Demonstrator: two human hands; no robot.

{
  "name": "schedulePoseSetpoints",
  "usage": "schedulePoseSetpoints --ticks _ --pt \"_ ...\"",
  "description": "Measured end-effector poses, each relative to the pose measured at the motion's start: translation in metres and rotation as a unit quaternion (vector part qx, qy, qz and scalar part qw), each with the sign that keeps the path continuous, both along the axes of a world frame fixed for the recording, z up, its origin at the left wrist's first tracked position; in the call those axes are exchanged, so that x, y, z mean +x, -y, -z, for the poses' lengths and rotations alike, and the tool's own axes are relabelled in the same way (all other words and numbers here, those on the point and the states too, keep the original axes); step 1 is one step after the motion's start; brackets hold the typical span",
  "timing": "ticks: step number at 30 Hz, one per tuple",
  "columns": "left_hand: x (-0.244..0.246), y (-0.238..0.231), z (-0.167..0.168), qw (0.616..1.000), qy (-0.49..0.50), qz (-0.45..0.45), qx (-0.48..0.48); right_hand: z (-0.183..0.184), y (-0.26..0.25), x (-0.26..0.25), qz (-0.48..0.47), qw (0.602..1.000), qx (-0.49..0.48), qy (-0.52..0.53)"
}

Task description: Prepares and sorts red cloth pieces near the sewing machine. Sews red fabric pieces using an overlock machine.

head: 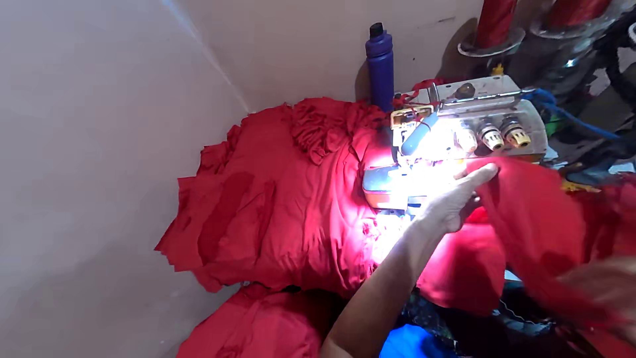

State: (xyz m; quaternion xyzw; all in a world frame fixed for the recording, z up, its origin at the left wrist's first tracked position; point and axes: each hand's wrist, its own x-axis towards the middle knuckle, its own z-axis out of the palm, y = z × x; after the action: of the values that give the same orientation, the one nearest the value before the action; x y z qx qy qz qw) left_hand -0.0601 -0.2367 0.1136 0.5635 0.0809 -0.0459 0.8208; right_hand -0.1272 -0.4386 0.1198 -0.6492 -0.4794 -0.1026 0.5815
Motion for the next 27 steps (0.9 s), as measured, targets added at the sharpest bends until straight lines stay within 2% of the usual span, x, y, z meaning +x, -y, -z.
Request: schedulePoseSetpoints --ticks 2,4,6,9,11,13,15,16,18,22,24,27 --pt "-0.019 -0.010 0.011 0.999 -0.032 0.000 0.033 0.010 -0.010 -0.024 -0.047 0.998 -0.035 -0.018" --pt "-0.035 -0.025 0.040 0.993 -0.018 -0.013 0.118 0.034 -0.018 -0.045 -0.080 0.993 -0.062 -0.058" --pt "-0.055 -0.040 0.063 0.973 0.015 -0.026 0.228 0.057 -0.026 -0.062 -0.111 0.985 -0.092 -0.099" --pt "-0.085 -0.046 0.071 0.933 0.058 -0.102 0.340 0.070 -0.045 -0.076 -0.118 0.978 -0.122 -0.119" --pt "-0.103 -0.050 0.076 0.919 0.135 -0.146 0.339 0.073 -0.057 -0.071 -0.122 0.981 -0.113 -0.102" --pt "-0.121 -0.056 0.074 0.928 0.212 -0.149 0.267 0.069 -0.073 -0.060 -0.081 0.991 -0.090 -0.060" --pt "-0.136 -0.062 0.065 0.947 0.241 -0.128 0.167 0.062 -0.092 -0.050 -0.022 0.997 -0.072 -0.030" --pt "-0.143 -0.065 0.061 0.950 0.234 -0.131 0.157 0.056 -0.102 -0.048 0.001 0.998 -0.060 -0.029" --pt "-0.153 -0.073 0.061 0.934 0.232 -0.168 0.214 0.053 -0.120 -0.047 0.024 0.999 -0.042 -0.018" --pt "-0.166 -0.099 0.075 0.875 0.227 -0.242 0.354 0.071 -0.141 -0.051 -0.020 0.999 -0.032 0.013" --pt "-0.174 -0.111 0.082 0.864 0.226 -0.259 0.368 0.077 -0.148 -0.057 -0.043 0.998 -0.046 0.022" --pt "-0.188 -0.121 0.089 0.891 0.197 -0.275 0.303 0.081 -0.157 -0.063 -0.055 0.995 -0.077 0.020"
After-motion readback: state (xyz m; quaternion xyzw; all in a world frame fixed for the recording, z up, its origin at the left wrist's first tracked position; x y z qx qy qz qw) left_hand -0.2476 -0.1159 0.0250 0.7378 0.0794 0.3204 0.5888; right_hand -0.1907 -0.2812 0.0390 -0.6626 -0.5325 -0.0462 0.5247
